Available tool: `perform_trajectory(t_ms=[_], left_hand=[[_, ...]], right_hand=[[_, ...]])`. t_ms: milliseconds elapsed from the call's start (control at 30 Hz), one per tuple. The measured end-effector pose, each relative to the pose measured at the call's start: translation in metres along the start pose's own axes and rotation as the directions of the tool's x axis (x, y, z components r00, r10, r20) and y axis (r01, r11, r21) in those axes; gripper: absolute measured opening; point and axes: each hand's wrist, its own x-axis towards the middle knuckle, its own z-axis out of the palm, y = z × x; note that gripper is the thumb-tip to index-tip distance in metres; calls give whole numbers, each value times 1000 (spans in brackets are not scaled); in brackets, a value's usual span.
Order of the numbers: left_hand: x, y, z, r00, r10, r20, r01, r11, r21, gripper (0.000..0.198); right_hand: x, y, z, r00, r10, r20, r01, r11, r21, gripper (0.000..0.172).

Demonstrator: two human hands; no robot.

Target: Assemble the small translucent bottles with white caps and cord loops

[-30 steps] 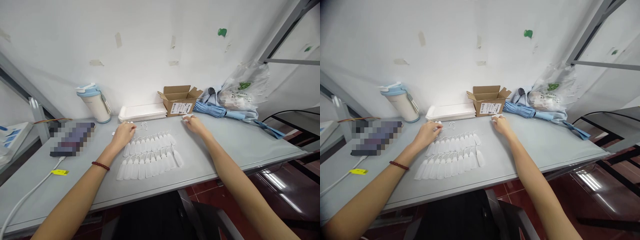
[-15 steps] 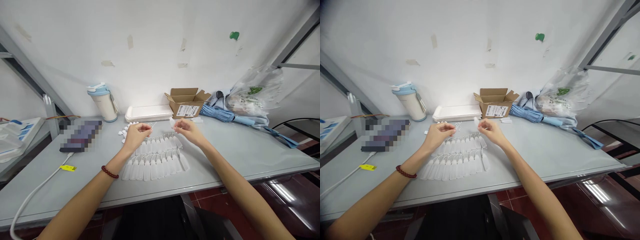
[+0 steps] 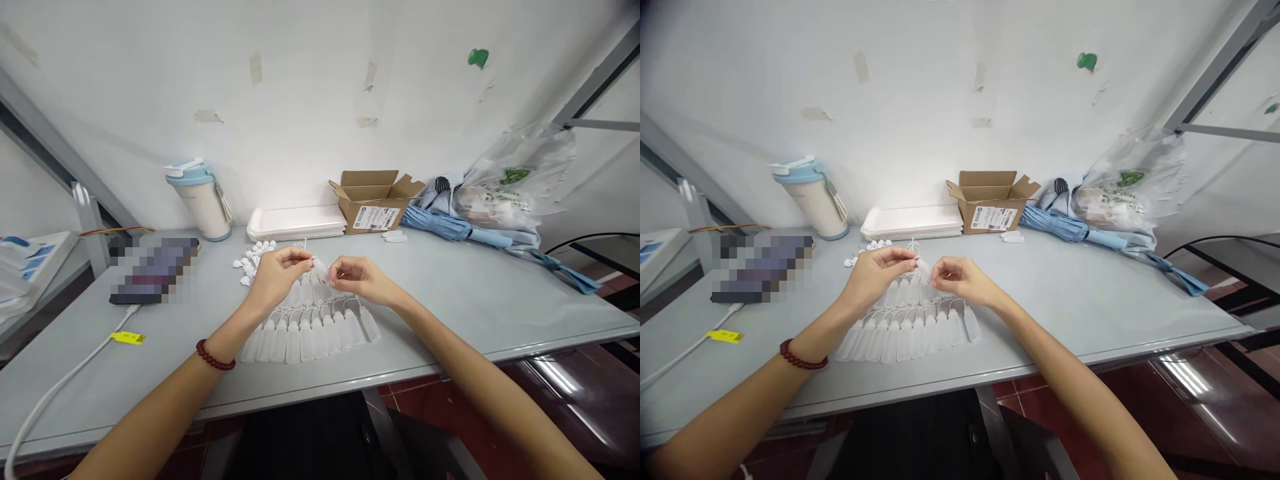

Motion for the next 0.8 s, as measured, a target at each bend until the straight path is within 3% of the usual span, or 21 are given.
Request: perform_trajectory(t_ms=[567,800], left_hand=[[-3,-6,2,975,204,91,-216,962,169,19],[-4,-6,3,978,189,90,-201,969,146,20]], right_hand=[[1,4,0,995,-39,-94,35,998,-51,19],[-1,2,-1,997,7,-71,-11,998,-59,18]])
